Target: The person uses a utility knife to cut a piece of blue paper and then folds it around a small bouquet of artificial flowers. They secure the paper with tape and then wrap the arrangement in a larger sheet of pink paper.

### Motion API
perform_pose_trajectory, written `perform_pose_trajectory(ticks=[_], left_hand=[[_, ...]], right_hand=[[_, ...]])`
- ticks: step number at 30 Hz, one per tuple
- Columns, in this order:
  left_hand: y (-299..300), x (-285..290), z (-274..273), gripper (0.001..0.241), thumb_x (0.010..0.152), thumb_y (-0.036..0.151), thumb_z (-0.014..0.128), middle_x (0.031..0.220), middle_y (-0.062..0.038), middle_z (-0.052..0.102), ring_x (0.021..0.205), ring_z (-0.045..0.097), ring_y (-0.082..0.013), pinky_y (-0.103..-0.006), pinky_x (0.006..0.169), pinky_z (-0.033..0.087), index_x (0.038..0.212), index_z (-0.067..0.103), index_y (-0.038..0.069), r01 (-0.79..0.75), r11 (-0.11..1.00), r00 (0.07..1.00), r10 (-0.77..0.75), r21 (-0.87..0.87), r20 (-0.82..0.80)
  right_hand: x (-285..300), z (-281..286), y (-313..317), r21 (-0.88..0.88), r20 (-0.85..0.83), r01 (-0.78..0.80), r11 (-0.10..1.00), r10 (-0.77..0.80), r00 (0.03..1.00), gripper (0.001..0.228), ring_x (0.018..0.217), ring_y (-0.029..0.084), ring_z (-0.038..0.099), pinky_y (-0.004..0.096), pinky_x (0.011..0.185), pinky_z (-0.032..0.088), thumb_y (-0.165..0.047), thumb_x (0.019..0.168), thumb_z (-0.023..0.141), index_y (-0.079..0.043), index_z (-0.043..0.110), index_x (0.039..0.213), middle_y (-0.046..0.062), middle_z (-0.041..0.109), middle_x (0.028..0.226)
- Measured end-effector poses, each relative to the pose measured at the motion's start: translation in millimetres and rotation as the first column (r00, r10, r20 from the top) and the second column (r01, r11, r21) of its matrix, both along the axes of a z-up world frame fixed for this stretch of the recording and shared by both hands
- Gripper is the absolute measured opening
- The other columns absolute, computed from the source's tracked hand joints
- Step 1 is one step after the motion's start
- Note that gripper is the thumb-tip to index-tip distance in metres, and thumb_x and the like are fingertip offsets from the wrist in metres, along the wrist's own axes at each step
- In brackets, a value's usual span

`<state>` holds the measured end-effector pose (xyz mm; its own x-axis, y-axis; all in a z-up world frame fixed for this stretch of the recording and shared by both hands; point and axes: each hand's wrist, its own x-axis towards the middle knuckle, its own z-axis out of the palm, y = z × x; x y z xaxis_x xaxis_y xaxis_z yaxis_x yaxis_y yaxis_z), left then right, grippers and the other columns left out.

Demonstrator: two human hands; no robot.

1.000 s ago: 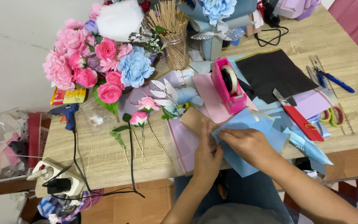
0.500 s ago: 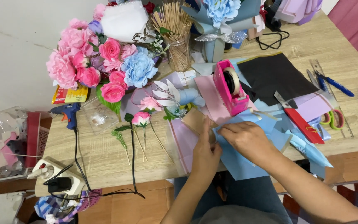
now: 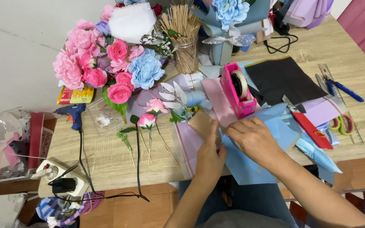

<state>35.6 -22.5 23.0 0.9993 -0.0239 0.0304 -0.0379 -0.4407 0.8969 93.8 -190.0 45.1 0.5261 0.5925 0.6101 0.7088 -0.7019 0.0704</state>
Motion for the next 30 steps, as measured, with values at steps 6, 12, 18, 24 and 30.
perform_pose_trajectory(ticks=[6,12,18,24,30], left_hand=[[2.6,2.1,1.2,0.079,0.093,-0.003,0.051,0.155,-0.028,0.043,0.116,0.064,-0.0444,-0.0475,0.091,0.061,0.164,0.022,0.018,0.010,0.999,0.999,-0.009,-0.045,0.032],[-5.3,4.6,-54.0,0.070,0.098,0.003,0.057,0.160,-0.023,0.038,0.132,0.055,-0.0394,-0.0424,0.093,0.062,0.161,0.029,0.012,-0.106,0.979,0.987,0.125,-0.174,0.105],[-6.3,15.0,-32.1,0.064,0.092,0.012,0.073,0.158,-0.028,0.035,0.141,0.042,-0.0480,-0.0547,0.110,0.044,0.150,0.048,0.007,-0.225,0.974,0.821,0.189,0.001,0.538],[13.6,4.6,-41.3,0.048,0.088,0.040,0.078,0.149,-0.012,0.052,0.138,0.047,-0.0369,-0.0604,0.114,0.019,0.132,0.069,0.024,-0.350,0.892,0.736,0.073,0.286,0.673],[21.1,3.6,-57.3,0.010,0.093,0.030,0.073,0.131,0.006,0.069,0.134,0.056,-0.0240,-0.0695,0.117,0.004,0.101,0.078,0.032,-0.381,0.858,0.695,0.020,0.344,0.719]], right_hand=[[0.4,9.2,3.8,0.068,-0.025,0.006,0.998,-0.005,1.000,0.014,0.093,0.017,0.070,0.032,0.083,0.048,-0.019,0.099,0.061,-0.022,0.072,0.091,-0.004,0.072,0.087],[6.4,49.5,-22.4,0.192,-0.137,0.118,0.974,-0.093,0.986,0.010,0.094,0.024,0.073,0.038,0.082,0.054,-0.022,0.098,0.064,-0.021,0.074,0.100,0.001,0.074,0.089],[-20.9,9.1,9.0,0.346,-0.120,0.039,0.937,0.003,0.993,0.004,0.099,0.027,0.073,0.038,0.081,0.055,-0.018,0.091,0.073,-0.017,0.077,0.093,0.002,0.077,0.101],[-26.0,-36.5,16.2,0.412,-0.109,0.056,0.909,-0.012,0.994,0.014,0.102,0.026,0.073,0.038,0.081,0.056,-0.015,0.082,0.080,-0.020,0.079,0.095,-0.002,0.077,0.104],[-31.7,-42.5,21.0,0.451,-0.123,0.054,0.891,0.002,0.992,0.013,0.102,0.027,0.073,0.039,0.081,0.055,-0.016,0.082,0.080,-0.019,0.078,0.095,-0.001,0.077,0.101]])
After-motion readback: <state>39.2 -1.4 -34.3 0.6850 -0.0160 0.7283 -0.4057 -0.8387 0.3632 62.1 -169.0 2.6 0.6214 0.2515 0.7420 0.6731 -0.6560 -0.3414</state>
